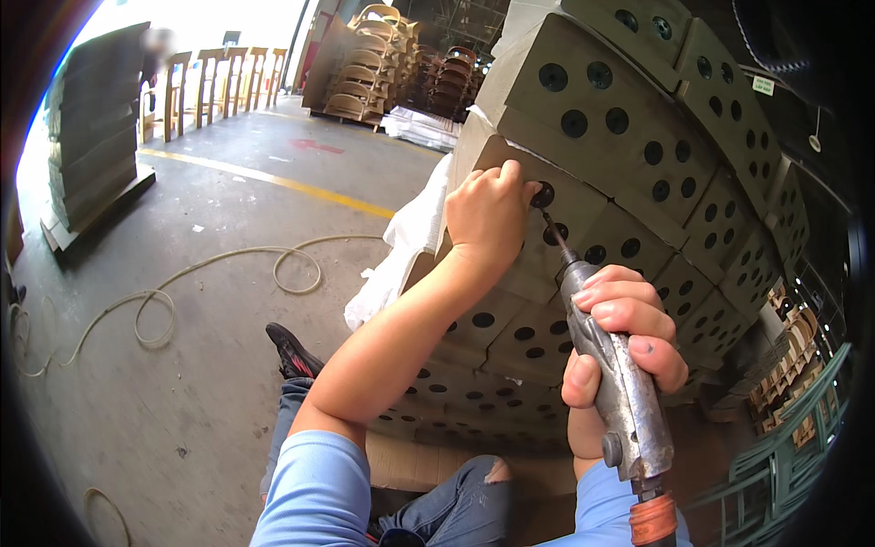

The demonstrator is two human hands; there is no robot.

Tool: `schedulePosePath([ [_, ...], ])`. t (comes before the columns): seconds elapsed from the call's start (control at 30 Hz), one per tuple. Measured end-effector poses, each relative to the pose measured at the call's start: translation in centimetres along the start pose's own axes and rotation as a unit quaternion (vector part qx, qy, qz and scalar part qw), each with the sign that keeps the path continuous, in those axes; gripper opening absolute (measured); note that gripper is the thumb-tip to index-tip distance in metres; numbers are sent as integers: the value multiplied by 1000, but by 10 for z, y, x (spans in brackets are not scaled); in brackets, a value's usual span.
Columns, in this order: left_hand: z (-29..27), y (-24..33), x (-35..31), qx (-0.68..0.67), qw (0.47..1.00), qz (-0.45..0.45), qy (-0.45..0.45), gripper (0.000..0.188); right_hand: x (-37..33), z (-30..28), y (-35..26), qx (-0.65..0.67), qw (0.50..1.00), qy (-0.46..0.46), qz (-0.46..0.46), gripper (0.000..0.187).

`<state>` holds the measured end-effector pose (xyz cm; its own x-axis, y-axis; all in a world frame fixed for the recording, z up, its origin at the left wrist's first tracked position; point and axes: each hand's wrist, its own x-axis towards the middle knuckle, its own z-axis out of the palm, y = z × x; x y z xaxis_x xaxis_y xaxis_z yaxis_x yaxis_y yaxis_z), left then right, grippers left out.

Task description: The person sits on the floor and uses a pneumatic screwdriver to fasten screws into the side of stacked cardboard crates. They repeatedly pick up screws, align them with pre-drilled holes, and drive them in to secure the crates together.

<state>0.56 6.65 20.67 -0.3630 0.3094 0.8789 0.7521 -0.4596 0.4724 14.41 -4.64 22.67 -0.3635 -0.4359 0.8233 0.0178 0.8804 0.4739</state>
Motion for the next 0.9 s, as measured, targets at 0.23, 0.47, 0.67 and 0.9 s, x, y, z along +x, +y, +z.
schedulePosePath([
  [0.23, -3, 6, 3, 23, 999, -8, -43, 29, -1, 4, 10, -13, 1000, -7, -13, 45],
  [0.47, -8, 3, 6, 35, 998, -7, -54, 29, 0, 8, 13, -6, 1000, -19, -13, 45],
  [0.67, -4, 4, 6, 27, 998, -6, -50, 29, -1, 9, 24, -5, 1000, -13, -27, 45],
  [0.9, -6, 2, 4, 24, 998, -8, -51, 30, -7, 15, 33, 2, 999, -8, -44, 46],
])
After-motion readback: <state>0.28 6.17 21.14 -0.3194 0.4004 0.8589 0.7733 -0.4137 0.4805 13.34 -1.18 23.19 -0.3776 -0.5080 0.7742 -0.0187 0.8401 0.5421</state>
